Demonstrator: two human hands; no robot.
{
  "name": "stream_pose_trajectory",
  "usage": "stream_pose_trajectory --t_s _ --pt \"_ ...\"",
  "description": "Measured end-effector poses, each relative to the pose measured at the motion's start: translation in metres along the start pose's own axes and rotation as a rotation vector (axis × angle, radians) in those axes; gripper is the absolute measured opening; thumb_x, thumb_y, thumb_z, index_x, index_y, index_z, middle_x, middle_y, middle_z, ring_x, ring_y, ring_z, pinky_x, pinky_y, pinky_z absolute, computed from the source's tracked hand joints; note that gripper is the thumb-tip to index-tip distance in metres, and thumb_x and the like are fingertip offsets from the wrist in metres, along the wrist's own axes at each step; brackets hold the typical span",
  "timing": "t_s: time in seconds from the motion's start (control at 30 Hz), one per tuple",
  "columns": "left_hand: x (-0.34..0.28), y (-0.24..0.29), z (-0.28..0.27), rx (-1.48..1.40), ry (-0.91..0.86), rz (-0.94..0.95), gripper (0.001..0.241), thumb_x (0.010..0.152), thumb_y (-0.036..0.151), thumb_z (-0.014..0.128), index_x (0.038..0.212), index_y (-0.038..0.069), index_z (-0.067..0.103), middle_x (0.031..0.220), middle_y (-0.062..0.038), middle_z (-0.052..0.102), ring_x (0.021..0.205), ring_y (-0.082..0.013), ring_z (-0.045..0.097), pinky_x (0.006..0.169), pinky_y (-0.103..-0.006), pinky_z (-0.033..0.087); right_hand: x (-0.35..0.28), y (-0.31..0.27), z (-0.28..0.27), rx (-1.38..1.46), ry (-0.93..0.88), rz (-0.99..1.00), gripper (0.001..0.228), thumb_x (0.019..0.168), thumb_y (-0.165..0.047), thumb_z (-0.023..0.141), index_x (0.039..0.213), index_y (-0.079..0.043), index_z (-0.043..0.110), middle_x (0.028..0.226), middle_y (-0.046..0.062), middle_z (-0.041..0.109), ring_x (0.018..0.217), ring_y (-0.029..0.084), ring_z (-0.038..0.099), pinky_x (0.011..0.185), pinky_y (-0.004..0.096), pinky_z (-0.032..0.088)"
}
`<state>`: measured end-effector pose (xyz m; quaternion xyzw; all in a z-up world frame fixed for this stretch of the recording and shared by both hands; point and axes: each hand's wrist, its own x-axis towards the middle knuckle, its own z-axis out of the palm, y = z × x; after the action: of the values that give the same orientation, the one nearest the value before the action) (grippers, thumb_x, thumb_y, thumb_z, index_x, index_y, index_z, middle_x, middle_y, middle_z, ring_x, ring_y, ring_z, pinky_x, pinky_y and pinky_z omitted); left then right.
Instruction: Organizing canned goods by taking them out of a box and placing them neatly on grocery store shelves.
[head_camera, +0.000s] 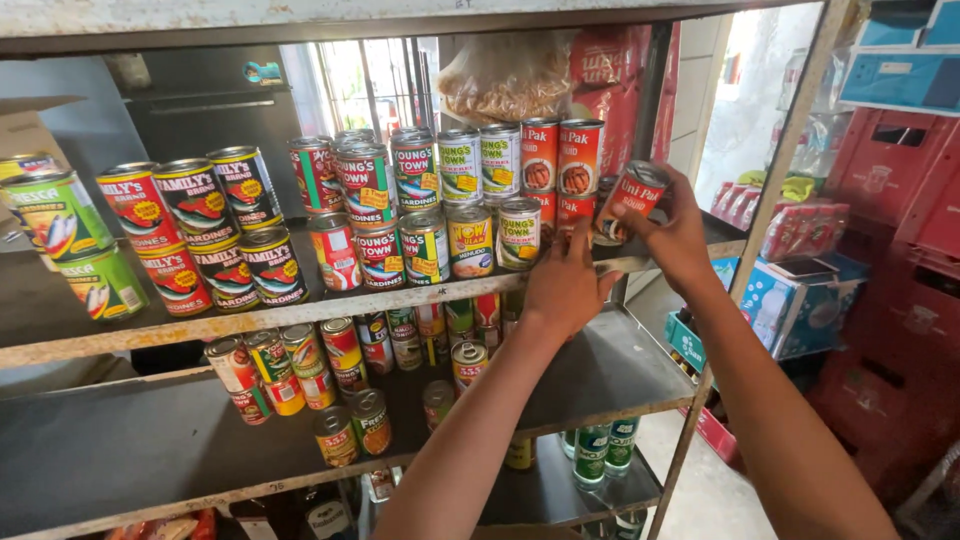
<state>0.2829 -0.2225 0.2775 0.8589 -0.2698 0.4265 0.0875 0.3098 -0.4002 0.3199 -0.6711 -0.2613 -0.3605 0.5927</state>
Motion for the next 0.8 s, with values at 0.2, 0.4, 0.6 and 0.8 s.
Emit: stream_pose_trajectory --t_s 0.2,0.4,0.6,0.8 --pt "0.01 0.002 -0.003 -0.011 -0.07 -0.027 0.073 0.094 0.053 0.059 0.129 -0.011 0.06 0.157 -0.022 0.036 0.134 -0.0438 0.05 0.107 -0.0484 0.045 0.001 -0.04 0.012 0.019 -0.03 -0.075 0.075 0.089 -0.011 0.081 0.146 -0.01 0.032 0.129 0.009 0.058 0.112 0.018 0.067 0.088 0.032 0.06" --pt "-0.019 -0.006 -0.043 0.026 0.024 0.093 0.063 0.088 0.036 0.066 0.131 -0.01 0.061 0.142 -0.025 0.051 0.13 -0.0389 0.052 0.113 -0.0473 0.041 0.004 -0.035 0.019 -0.252 -0.023 -0.226 0.062 0.088 -0.01 0.087 0.129 -0.007 0.041 0.12 0.014 0.061 0.099 0.02 0.066 0.073 0.033 0.058" --pt "-0.052 -0.036 -0.076 0.068 0.06 0.175 0.059 0.091 0.019 0.065 0.145 0.001 0.049 0.146 -0.012 0.052 0.129 -0.033 0.051 0.109 -0.046 0.045 -0.006 -0.026 0.04 -0.271 -0.213 -0.112 0.061 0.081 -0.011 0.086 0.126 -0.008 0.045 0.111 0.009 0.065 0.09 0.019 0.063 0.071 0.034 0.056" --pt "-0.061 -0.043 -0.064 0.022 0.087 0.153 0.077 0.087 0.019 0.068 0.156 0.003 0.036 0.153 -0.012 0.042 0.126 -0.0316 0.049 0.107 -0.0452 0.043 -0.008 -0.02 0.059 -0.54 -0.151 -0.492 0.061 0.075 0.001 0.084 0.132 -0.011 0.066 0.133 0.023 0.046 0.112 0.032 0.06 0.09 0.038 0.056"
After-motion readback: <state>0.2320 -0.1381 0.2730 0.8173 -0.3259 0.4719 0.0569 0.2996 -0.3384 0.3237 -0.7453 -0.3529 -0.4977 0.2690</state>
